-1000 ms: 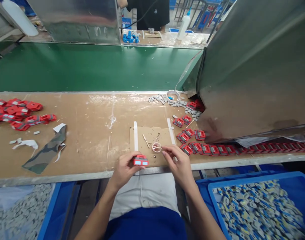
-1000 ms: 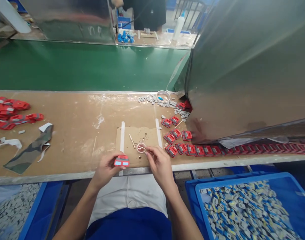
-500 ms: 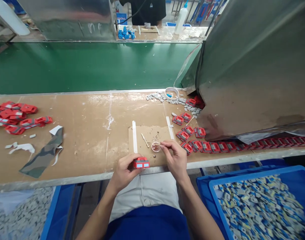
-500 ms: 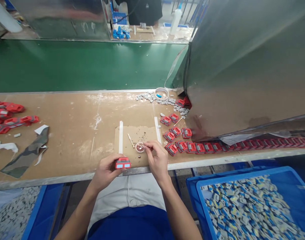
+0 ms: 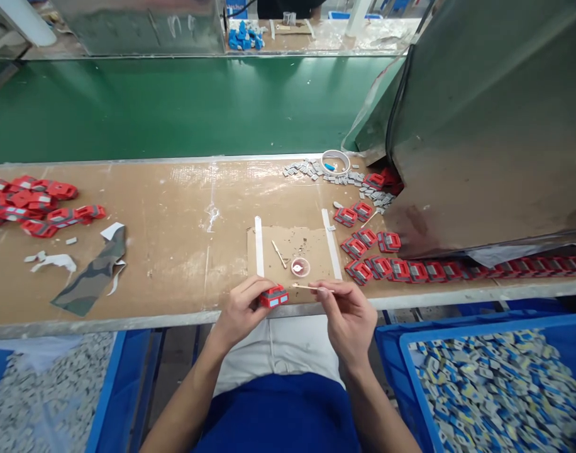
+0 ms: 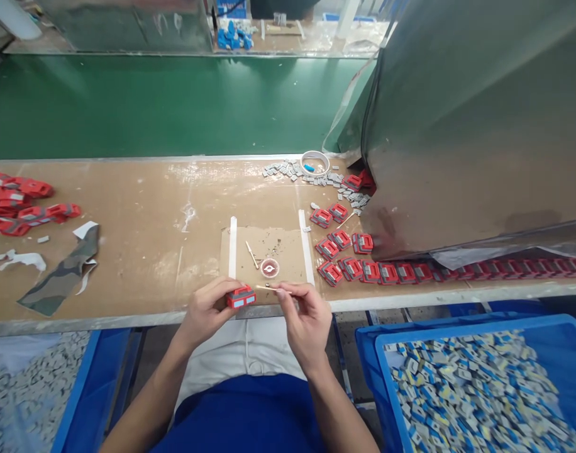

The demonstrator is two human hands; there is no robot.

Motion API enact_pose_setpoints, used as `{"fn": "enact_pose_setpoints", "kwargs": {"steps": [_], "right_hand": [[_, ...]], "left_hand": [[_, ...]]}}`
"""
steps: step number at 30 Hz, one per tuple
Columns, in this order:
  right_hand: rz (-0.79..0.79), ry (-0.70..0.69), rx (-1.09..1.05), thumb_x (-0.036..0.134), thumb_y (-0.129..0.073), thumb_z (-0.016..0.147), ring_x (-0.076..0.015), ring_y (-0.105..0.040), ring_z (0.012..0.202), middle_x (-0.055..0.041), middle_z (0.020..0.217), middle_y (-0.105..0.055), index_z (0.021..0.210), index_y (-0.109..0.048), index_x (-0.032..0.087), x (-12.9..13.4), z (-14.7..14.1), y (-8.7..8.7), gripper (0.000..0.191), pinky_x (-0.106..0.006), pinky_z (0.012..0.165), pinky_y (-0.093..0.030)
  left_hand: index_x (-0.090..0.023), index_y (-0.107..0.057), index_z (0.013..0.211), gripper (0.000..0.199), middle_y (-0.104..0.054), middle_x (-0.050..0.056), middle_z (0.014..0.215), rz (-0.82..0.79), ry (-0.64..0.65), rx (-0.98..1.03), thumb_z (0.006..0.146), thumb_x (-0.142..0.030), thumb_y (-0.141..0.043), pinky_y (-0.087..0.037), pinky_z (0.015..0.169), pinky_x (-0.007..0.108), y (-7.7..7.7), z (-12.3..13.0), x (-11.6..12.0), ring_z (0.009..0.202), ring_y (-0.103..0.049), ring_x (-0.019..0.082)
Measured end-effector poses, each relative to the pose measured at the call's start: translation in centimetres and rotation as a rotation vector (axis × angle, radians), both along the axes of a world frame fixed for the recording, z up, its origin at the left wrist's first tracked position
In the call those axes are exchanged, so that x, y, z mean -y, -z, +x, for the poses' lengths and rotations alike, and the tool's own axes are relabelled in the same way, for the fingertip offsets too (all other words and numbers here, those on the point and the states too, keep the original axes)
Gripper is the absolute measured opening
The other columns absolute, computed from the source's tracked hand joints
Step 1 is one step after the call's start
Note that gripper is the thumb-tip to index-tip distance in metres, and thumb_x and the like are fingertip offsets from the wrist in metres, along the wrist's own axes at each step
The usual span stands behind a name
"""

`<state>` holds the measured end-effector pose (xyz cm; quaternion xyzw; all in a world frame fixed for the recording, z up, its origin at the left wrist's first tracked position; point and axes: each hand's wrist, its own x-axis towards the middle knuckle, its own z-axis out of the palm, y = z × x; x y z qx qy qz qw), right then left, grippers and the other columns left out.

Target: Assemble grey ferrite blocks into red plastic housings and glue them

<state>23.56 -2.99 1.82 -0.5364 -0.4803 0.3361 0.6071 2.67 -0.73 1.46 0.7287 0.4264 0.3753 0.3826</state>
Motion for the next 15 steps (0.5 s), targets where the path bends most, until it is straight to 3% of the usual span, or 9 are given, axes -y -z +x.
{"fn": "enact_pose_setpoints", "kwargs": {"steps": [6, 15], "right_hand": [[0.088, -0.124, 0.177, 0.017, -0.073, 0.097, -0.0179, -0.082, 0.088, -0.0039, 0.093, -0.083, 0.098, -0.075, 0.023, 0.5, -1.4, -0.1, 0.006, -0.028, 0.081, -0.066], [0.121, -0.122, 0.274, 0.014, -0.071, 0.097, -0.0167, -0.081, 0.085, -0.0026, 0.091, -0.083, 0.097, -0.073, 0.023, 0.3, -1.7, -0.4, 0.009, -0.025, 0.081, -0.066]], "left_hand": [[-0.02, -0.073, 0.11, 0.018, -0.074, 0.006, 0.099, 0.011, -0.001, -0.014, 0.095, -0.011, -0.069, -0.054, 0.075, 0.024, 0.2, 0.0, 0.0, 0.088, -0.072, 0.018], [-0.021, -0.074, 0.111, 0.018, -0.074, 0.005, 0.098, -0.002, 0.005, -0.01, 0.095, -0.013, -0.07, -0.055, 0.076, 0.024, 0.2, -0.1, 0.0, 0.088, -0.072, 0.017]]}}
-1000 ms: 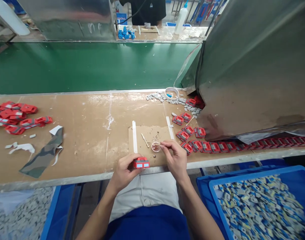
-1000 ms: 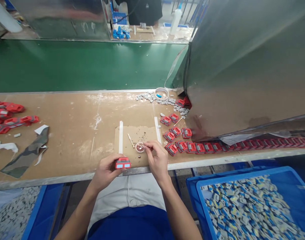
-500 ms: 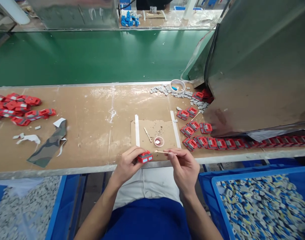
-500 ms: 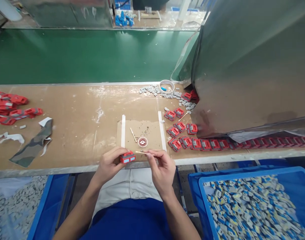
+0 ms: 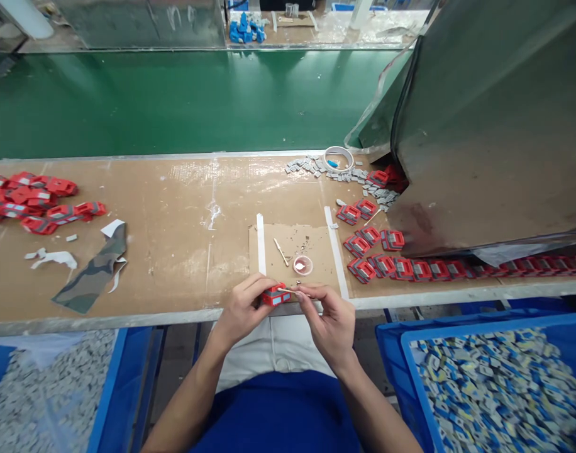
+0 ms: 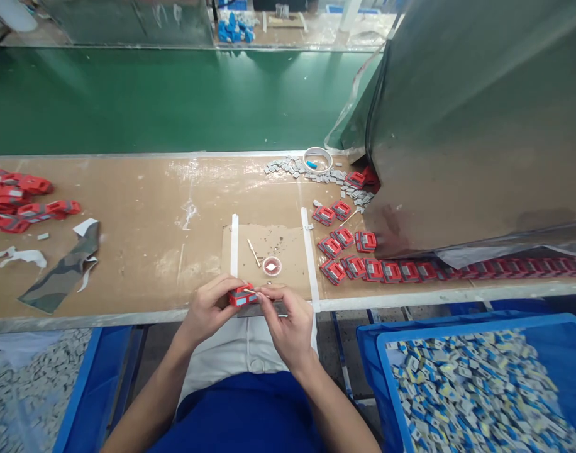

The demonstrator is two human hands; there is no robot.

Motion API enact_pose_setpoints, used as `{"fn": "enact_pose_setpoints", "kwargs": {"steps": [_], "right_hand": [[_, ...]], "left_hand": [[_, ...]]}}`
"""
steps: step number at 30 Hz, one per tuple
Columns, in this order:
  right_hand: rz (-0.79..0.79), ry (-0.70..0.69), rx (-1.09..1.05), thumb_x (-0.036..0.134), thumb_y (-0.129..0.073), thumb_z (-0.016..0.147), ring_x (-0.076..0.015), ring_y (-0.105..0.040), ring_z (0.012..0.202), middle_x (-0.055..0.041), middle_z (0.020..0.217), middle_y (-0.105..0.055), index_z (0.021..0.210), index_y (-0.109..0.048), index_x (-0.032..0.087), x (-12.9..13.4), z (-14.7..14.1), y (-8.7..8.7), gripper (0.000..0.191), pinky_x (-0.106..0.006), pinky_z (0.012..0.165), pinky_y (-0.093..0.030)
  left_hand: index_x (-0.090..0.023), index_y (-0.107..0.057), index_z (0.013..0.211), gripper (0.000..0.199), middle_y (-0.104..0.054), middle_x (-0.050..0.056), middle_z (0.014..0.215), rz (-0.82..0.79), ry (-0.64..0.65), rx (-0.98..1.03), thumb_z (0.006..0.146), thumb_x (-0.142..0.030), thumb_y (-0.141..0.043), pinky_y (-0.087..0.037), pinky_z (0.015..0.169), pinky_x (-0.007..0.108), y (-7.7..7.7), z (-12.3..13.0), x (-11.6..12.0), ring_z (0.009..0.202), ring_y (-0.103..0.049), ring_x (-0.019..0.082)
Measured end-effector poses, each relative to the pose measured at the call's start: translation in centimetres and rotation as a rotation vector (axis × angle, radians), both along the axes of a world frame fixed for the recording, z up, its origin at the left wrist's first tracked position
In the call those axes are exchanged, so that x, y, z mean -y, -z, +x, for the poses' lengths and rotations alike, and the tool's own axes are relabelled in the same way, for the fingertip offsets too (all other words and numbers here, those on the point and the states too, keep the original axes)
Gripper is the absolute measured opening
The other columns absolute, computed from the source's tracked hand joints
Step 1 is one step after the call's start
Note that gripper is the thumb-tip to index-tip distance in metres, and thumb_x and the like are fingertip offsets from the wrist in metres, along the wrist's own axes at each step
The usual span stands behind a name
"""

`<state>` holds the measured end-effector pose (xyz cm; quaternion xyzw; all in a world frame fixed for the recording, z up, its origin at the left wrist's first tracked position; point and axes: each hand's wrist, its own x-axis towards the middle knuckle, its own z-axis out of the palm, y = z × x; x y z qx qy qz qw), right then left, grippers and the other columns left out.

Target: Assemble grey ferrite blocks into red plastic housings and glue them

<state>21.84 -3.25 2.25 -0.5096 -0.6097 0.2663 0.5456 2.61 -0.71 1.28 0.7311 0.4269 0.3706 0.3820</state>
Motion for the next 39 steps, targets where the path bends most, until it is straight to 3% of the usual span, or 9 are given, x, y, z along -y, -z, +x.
{"fn": "enact_pose_setpoints", "kwargs": {"steps": [11, 16, 21, 24, 28, 30, 32, 35, 39], "right_hand": [[0.009, 0.007, 0.02, 0.019, -0.071, 0.098, -0.0186, -0.081, 0.083, -0.0041, 0.089, -0.083, 0.094, -0.072, 0.023, -0.3, -0.2, -0.1, 0.006, -0.027, 0.077, -0.066], [-0.071, -0.043, -0.1, 0.021, -0.071, 0.099, -0.0184, -0.081, 0.086, -0.0038, 0.094, -0.083, 0.095, -0.073, 0.023, -0.1, -0.1, 0.3, 0.005, -0.028, 0.079, -0.065], [-0.098, 0.081, -0.17, 0.024, -0.073, 0.098, -0.0199, -0.078, 0.088, -0.0039, 0.092, -0.081, 0.094, -0.074, 0.025, -0.8, 1.9, 0.3, 0.004, -0.033, 0.08, -0.063], [-0.048, 0.154, -0.088, 0.028, -0.073, 0.097, -0.0217, -0.074, 0.093, -0.0055, 0.095, -0.077, 0.088, -0.073, 0.024, -2.3, 3.1, 0.5, 0.01, -0.037, 0.084, -0.059], [-0.1, 0.08, 0.1, 0.033, -0.069, 0.099, -0.0221, -0.071, 0.095, -0.0067, 0.098, -0.074, 0.086, -0.073, 0.023, -3.6, 3.1, 1.1, 0.017, -0.037, 0.084, -0.057], [-0.105, 0.033, 0.157, 0.036, -0.07, 0.098, -0.0227, -0.071, 0.099, -0.0078, 0.106, -0.074, 0.097, -0.074, 0.023, -3.7, 3.1, 1.1, 0.014, -0.036, 0.085, -0.057], [-0.05, 0.016, 0.203, 0.04, -0.07, 0.098, -0.0236, -0.07, 0.104, -0.0094, 0.115, -0.073, 0.114, -0.073, 0.023, -4.3, 3.6, 0.4, 0.023, -0.036, 0.085, -0.058], [0.038, -0.025, 0.322, 0.041, -0.063, 0.101, -0.0226, -0.07, 0.098, -0.0085, 0.112, -0.073, 0.117, -0.072, 0.022, -7.8, 5.6, -1.6, 0.026, -0.035, 0.083, -0.058], [-0.116, -0.069, 0.75, 0.025, -0.057, 0.1, -0.0231, -0.07, 0.091, -0.0102, 0.107, -0.076, 0.112, -0.074, 0.017, -17.5, 8.2, -3.9, 0.022, -0.035, 0.088, -0.055]], "left_hand": [[-0.02, -0.073, 0.109, 0.014, -0.074, 0.005, 0.096, 0.002, -0.003, 0.013, 0.097, -0.015, -0.068, -0.054, 0.075, 0.024, -0.2, 0.1, 0.0, 0.086, -0.071, 0.017], [-0.02, -0.073, 0.108, 0.013, -0.074, 0.006, 0.097, -0.039, -0.01, -0.006, 0.096, -0.017, -0.068, -0.054, 0.075, 0.026, -0.2, 0.1, 0.0, 0.087, -0.072, 0.019], [-0.02, -0.072, 0.105, 0.011, -0.073, 0.005, 0.092, -0.06, -0.023, -0.013, 0.096, -0.017, -0.068, -0.051, 0.072, 0.026, -0.3, -0.1, 0.1, 0.082, -0.069, 0.018], [-0.02, -0.071, 0.104, 0.01, -0.073, 0.005, 0.092, -0.074, -0.027, -0.014, 0.096, -0.018, -0.067, -0.05, 0.071, 0.027, -0.2, -0.1, 0.1, 0.081, -0.068, 0.019], [-0.02, -0.071, 0.104, 0.011, -0.072, 0.005, 0.094, -0.089, -0.024, -0.014, 0.095, -0.016, -0.067, -0.051, 0.072, 0.026, -0.2, -0.2, 0.1, 0.083, -0.068, 0.019], [-0.02, -0.071, 0.104, 0.011, -0.072, 0.005, 0.093, -0.083, -0.022, -0.007, 0.094, -0.016, -0.067, -0.05, 0.071, 0.026, -0.2, -0.3, 0.2, 0.082, -0.068, 0.018], [-0.02, -0.07, 0.105, 0.011, -0.071, 0.004, 0.091, -0.072, -0.025, -0.005, 0.095, -0.017, -0.067, -0.05, 0.07, 0.025, -0.2, -0.3, 0.2, 0.08, -0.067, 0.018], [-0.02, -0.07, 0.103, 0.008, -0.071, 0.003, 0.089, -0.057, -0.026, 0.002, 0.096, -0.019, -0.066, -0.049, 0.069, 0.025, -0.2, -0.3, 0.1, 0.077, -0.066, 0.017], [-0.02, -0.07, 0.101, 0.006, -0.072, 0.004, 0.089, -0.057, -0.012, 0.027, 0.097, -0.022, -0.066, -0.051, 0.07, 0.025, -0.2, -0.4, 0.0, 0.078, -0.067, 0.017]]}}
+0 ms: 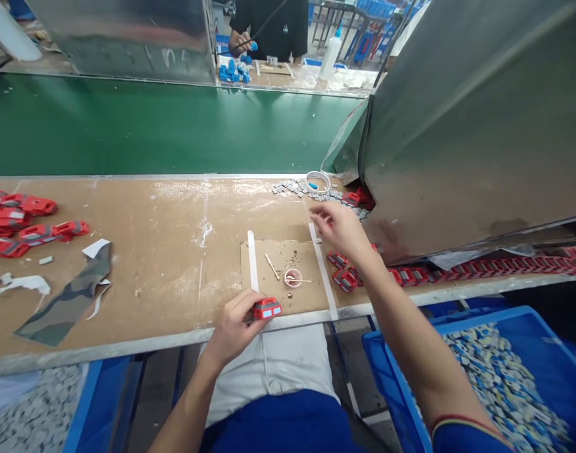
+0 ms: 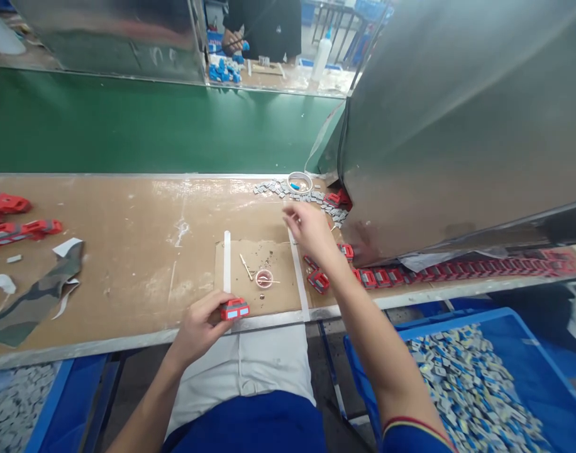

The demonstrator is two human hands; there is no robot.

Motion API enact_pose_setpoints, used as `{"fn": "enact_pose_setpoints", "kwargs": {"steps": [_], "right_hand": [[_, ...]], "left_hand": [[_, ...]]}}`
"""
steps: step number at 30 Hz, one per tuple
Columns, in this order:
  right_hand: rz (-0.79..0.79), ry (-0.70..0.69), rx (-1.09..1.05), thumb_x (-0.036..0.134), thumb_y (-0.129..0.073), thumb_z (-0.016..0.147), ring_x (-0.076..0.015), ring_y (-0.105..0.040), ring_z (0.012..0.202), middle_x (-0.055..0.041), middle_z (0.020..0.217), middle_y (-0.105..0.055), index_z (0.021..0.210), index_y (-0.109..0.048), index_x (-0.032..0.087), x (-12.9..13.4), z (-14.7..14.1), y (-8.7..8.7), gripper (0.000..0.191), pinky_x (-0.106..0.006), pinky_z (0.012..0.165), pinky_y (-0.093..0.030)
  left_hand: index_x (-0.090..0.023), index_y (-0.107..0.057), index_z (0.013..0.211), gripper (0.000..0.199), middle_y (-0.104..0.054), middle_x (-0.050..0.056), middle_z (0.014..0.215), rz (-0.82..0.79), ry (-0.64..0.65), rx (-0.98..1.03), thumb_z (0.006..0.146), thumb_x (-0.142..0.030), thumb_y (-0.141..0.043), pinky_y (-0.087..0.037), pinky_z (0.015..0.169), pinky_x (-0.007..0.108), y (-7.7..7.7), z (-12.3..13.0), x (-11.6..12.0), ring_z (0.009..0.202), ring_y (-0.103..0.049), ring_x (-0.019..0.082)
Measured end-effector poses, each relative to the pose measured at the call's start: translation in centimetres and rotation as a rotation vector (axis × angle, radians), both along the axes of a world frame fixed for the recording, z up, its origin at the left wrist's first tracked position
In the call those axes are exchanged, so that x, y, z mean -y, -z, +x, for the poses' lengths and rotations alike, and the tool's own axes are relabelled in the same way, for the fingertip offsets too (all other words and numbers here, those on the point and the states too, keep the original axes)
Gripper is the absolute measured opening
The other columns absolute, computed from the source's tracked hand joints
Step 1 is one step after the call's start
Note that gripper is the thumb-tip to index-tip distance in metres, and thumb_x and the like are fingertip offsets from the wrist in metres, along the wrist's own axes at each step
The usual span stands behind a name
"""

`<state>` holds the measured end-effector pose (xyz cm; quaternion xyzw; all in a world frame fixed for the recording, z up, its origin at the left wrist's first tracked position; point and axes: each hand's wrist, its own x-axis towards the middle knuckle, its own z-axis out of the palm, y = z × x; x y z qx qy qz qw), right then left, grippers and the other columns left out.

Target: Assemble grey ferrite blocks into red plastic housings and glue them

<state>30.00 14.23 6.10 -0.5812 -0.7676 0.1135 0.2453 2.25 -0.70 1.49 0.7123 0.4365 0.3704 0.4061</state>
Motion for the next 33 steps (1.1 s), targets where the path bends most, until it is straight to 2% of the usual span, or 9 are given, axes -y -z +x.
{"fn": "enact_pose_setpoints", "kwargs": {"steps": [1, 4, 8, 14, 19, 21, 27, 30, 33], "right_hand": [[-0.061, 0.044, 0.142, 0.019, -0.055, 0.099, -0.0243, -0.07, 0.097, -0.0127, 0.114, -0.075, 0.116, -0.074, 0.015, -2.5, 0.2, -0.1, 0.026, -0.036, 0.092, -0.054], [-0.122, 0.049, 0.256, 0.008, -0.054, 0.093, -0.0293, -0.069, 0.111, -0.018, 0.126, -0.073, 0.117, -0.076, 0.011, -8.3, -0.1, 0.7, 0.033, -0.038, 0.101, -0.051], [-0.15, 0.02, 0.325, 0.006, -0.052, 0.095, -0.0298, -0.066, 0.119, -0.0198, 0.127, -0.073, 0.115, -0.078, 0.01, -11.1, -1.1, 2.3, 0.033, -0.036, 0.105, -0.048], [-0.169, 0.092, 0.356, 0.017, -0.055, 0.101, -0.0287, -0.068, 0.117, -0.0182, 0.121, -0.076, 0.117, -0.076, 0.011, -11.4, -0.9, 2.7, 0.027, -0.034, 0.102, -0.048], [-0.203, 0.309, 0.356, 0.031, -0.048, 0.107, -0.0362, -0.071, 0.111, -0.0318, 0.114, -0.074, 0.114, -0.076, 0.0, -12.0, -1.4, 3.4, 0.043, -0.04, 0.096, -0.051], [-0.219, 0.348, 0.348, 0.031, -0.052, 0.105, -0.0374, -0.072, 0.111, -0.0331, 0.115, -0.074, 0.113, -0.076, -0.001, -12.5, -1.8, 3.8, 0.041, -0.041, 0.096, -0.052], [-0.269, 0.273, 0.304, 0.016, -0.064, 0.094, -0.0301, -0.074, 0.107, -0.0218, 0.109, -0.079, 0.109, -0.079, 0.007, -12.8, -1.8, 3.9, 0.023, -0.035, 0.093, -0.054], [-0.285, 0.198, 0.286, 0.01, -0.065, 0.09, -0.0238, -0.075, 0.101, -0.0143, 0.108, -0.081, 0.114, -0.078, 0.011, -11.5, -1.2, 3.8, 0.027, -0.029, 0.09, -0.054], [-0.274, 0.16, 0.293, 0.011, -0.066, 0.09, -0.0237, -0.073, 0.104, -0.0138, 0.113, -0.08, 0.118, -0.076, 0.012, -9.9, -0.6, 3.6, 0.029, -0.029, 0.092, -0.052]], "left_hand": [[-0.02, -0.07, 0.101, 0.006, -0.072, 0.004, 0.089, -0.001, -0.001, 0.003, 0.097, -0.023, -0.067, -0.051, 0.071, 0.026, 0.0, 0.0, 0.0, 0.078, -0.067, 0.017], [-0.02, -0.07, 0.101, 0.006, -0.073, 0.004, 0.089, -0.006, -0.011, 0.013, 0.096, -0.023, -0.068, -0.052, 0.071, 0.026, 0.2, -0.1, 0.1, 0.078, -0.067, 0.018], [-0.02, -0.072, 0.103, 0.01, -0.074, 0.005, 0.09, -0.017, -0.037, 0.04, 0.094, -0.023, -0.069, -0.053, 0.071, 0.028, 0.5, -0.2, 0.1, 0.08, -0.068, 0.019], [-0.019, -0.072, 0.102, 0.011, -0.075, 0.004, 0.089, -0.055, -0.062, 0.08, 0.091, -0.021, -0.071, -0.051, 0.071, 0.028, 0.6, -0.2, 0.1, 0.08, -0.068, 0.019], [-0.02, -0.073, 0.101, 0.013, -0.075, 0.003, 0.089, -0.079, -0.066, 0.083, 0.088, -0.017, -0.073, -0.051, 0.07, 0.028, 0.7, -0.2, 0.1, 0.08, -0.067, 0.019], [-0.02, -0.073, 0.101, 0.014, -0.075, 0.003, 0.089, -0.087, -0.08, 0.081, 0.088, -0.017, -0.074, -0.052, 0.071, 0.028, 0.8, -0.2, 0.2, 0.08, -0.067, 0.019], [-0.02, -0.074, 0.101, 0.013, -0.076, 0.005, 0.09, -0.096, -0.084, 0.077, 0.088, -0.019, -0.073, -0.054, 0.071, 0.029, 0.7, -0.3, 0.1, 0.081, -0.068, 0.02], [-0.02, -0.074, 0.101, 0.013, -0.076, 0.005, 0.089, -0.081, -0.074, 0.081, 0.088, -0.019, -0.072, -0.053, 0.071, 0.029, 0.6, -0.3, 0.0, 0.08, -0.068, 0.019], [-0.019, -0.074, 0.101, 0.012, -0.076, 0.005, 0.09, -0.076, -0.065, 0.093, 0.089, -0.022, -0.073, -0.053, 0.071, 0.028, 0.7, -0.3, -0.1, 0.08, -0.069, 0.019]]}}
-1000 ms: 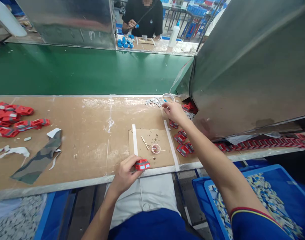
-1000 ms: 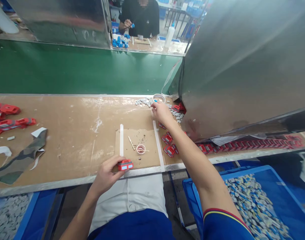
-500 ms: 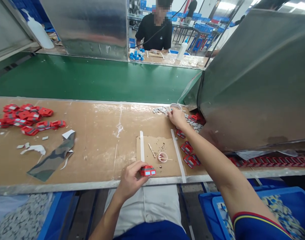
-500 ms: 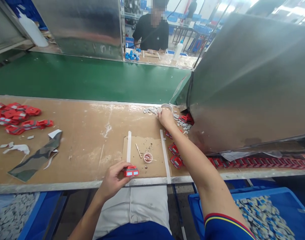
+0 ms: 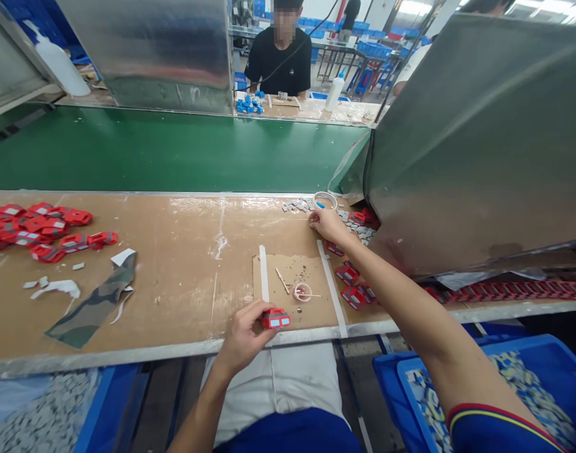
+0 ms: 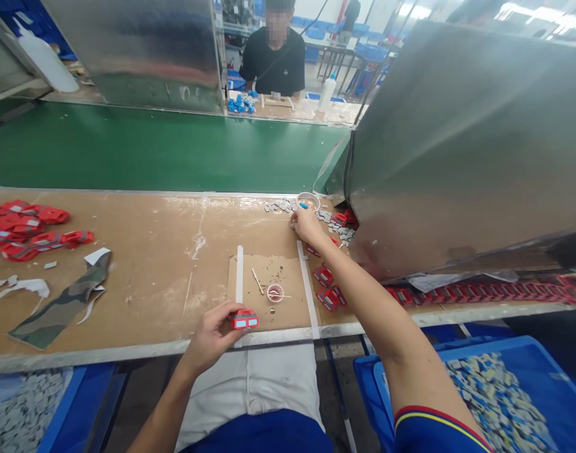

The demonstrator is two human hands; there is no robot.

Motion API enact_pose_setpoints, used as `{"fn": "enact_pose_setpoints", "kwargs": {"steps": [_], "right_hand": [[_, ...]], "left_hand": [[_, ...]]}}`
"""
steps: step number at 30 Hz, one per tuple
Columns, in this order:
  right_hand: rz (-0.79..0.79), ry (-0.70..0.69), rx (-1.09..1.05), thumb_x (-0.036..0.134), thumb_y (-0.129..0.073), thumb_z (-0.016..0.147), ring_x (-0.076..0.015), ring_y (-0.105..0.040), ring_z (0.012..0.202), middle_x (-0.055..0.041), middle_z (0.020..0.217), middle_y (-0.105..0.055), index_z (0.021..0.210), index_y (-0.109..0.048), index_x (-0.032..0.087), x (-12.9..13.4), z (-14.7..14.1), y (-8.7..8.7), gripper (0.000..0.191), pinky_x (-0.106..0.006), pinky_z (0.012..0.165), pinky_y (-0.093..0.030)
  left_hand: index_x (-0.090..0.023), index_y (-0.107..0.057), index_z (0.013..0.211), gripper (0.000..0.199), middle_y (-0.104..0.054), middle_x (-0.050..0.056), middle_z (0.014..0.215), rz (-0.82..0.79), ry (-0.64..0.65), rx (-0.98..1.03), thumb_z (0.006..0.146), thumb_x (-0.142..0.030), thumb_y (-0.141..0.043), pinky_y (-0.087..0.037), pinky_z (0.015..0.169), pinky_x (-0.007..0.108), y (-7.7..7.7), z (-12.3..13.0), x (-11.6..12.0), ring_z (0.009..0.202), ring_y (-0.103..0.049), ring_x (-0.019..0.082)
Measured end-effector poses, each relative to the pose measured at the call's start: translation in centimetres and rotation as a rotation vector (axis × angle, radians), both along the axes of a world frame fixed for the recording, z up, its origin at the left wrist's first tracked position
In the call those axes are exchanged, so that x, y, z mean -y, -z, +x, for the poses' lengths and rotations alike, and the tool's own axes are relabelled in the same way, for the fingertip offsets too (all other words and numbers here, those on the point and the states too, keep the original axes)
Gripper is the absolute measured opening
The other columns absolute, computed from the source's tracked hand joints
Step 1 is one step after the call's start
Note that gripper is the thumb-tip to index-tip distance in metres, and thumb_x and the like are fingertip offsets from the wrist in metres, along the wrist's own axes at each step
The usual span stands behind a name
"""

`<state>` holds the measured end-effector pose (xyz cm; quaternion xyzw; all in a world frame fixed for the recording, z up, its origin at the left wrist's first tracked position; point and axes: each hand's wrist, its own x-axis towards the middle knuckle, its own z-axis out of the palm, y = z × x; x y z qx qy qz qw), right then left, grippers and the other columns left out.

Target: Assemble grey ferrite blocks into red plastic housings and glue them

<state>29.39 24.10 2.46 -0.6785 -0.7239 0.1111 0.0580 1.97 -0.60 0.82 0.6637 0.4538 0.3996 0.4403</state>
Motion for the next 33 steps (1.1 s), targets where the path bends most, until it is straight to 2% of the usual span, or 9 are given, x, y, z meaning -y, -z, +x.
{"fn": "enact_pose_setpoints", "kwargs": {"steps": [5, 10, 13, 17, 22, 26, 29, 32, 33], "right_hand": [[0.006, 0.024, 0.064, 0.019, -0.065, 0.095, -0.0326, -0.072, 0.108, -0.0218, 0.112, -0.078, 0.112, -0.077, 0.009, 2.0, 0.1, -0.1, 0.023, -0.036, 0.093, -0.052], [0.009, -0.019, 0.084, 0.019, -0.051, 0.103, -0.0306, -0.072, 0.107, -0.0217, 0.114, -0.078, 0.117, -0.077, 0.01, 2.3, 0.7, -1.3, 0.031, -0.035, 0.092, -0.052], [-0.027, -0.114, 0.094, 0.011, -0.057, 0.097, -0.0269, -0.073, 0.107, -0.0172, 0.117, -0.078, 0.121, -0.078, 0.014, 2.1, 1.0, -2.2, 0.032, -0.031, 0.093, -0.051], [-0.101, -0.234, 0.129, 0.002, -0.065, 0.086, -0.0256, -0.072, 0.11, -0.0141, 0.117, -0.079, 0.111, -0.082, 0.015, 2.3, 0.7, -2.6, 0.033, -0.028, 0.095, -0.05], [-0.128, -0.236, 0.171, 0.003, -0.067, 0.085, -0.0298, -0.073, 0.106, -0.0195, 0.108, -0.08, 0.104, -0.083, 0.009, 3.1, 0.2, -2.5, 0.026, -0.033, 0.093, -0.051], [-0.093, -0.204, 0.142, 0.002, -0.067, 0.085, -0.0315, -0.074, 0.098, -0.0214, 0.1, -0.079, 0.097, -0.083, 0.007, 4.1, 0.0, -3.8, 0.02, -0.036, 0.087, -0.052], [-0.015, -0.204, 0.07, 0.006, -0.062, 0.093, -0.0282, -0.072, 0.102, -0.0187, 0.108, -0.078, 0.101, -0.082, 0.01, 6.6, -0.6, -5.6, 0.021, -0.035, 0.09, -0.052], [0.109, -0.247, -0.128, 0.019, -0.056, 0.103, -0.0215, -0.07, 0.097, -0.0118, 0.109, -0.077, 0.11, -0.079, 0.016, 12.1, -1.4, -7.2, 0.025, -0.032, 0.087, -0.052], [0.181, -0.279, -0.319, 0.022, -0.057, 0.103, -0.0202, -0.069, 0.089, -0.01, 0.101, -0.077, 0.106, -0.08, 0.017, 14.5, -1.8, -7.4, 0.023, -0.031, 0.081, -0.053]], "left_hand": [[-0.02, -0.074, 0.102, 0.012, -0.076, 0.005, 0.091, 0.019, 0.004, 0.002, 0.09, -0.023, -0.074, -0.053, 0.073, 0.028, 0.3, 0.0, 0.0, 0.081, -0.069, 0.019], [-0.02, -0.074, 0.102, 0.012, -0.076, 0.005, 0.093, 0.042, -0.008, -0.023, 0.09, -0.023, -0.074, -0.053, 0.075, 0.029, 0.6, -0.1, 0.2, 0.083, -0.069, 0.019], [-0.02, -0.073, 0.102, 0.012, -0.076, 0.005, 0.093, 0.051, -0.015, -0.03, 0.092, -0.026, -0.074, -0.053, 0.075, 0.029, 0.6, 0.0, 0.3, 0.083, -0.069, 0.019], [-0.019, -0.074, 0.102, 0.013, -0.075, 0.005, 0.092, 0.037, -0.034, -0.014, 0.09, -0.025, -0.074, -0.053, 0.074, 0.028, 0.6, 0.1, 0.3, 0.082, -0.069, 0.019], [-0.018, -0.075, 0.101, 0.015, -0.074, 0.005, 0.091, 0.015, -0.052, 0.015, 0.086, -0.02, -0.075, -0.052, 0.073, 0.027, 0.6, 0.1, 0.4, 0.082, -0.068, 0.019], [-0.018, -0.078, 0.104, 0.018, -0.076, 0.007, 0.094, 0.037, -0.036, 0.054, 0.087, -0.022, -0.076, -0.053, 0.074, 0.028, 0.8, -0.2, 0.2, 0.084, -0.069, 0.02], [-0.019, -0.078, 0.123, 0.033, -0.078, 0.009, 0.101, 0.05, 0.035, 0.12, 0.091, -0.025, -0.076, -0.056, 0.08, 0.03, 1.1, -0.6, 0.1, 0.089, -0.072, 0.021], [-0.021, -0.071, 0.139, 0.047, -0.08, 0.01, 0.107, 0.029, 0.11, 0.191, 0.093, -0.025, -0.075, -0.058, 0.087, 0.032, 1.7, -1.0, 0.1, 0.095, -0.074, 0.021], [-0.02, -0.069, 0.141, 0.049, -0.08, 0.011, 0.108, -0.006, 0.131, 0.224, 0.093, -0.025, -0.075, -0.059, 0.087, 0.032, 1.8, -1.1, 0.2, 0.096, -0.075, 0.021]]}}
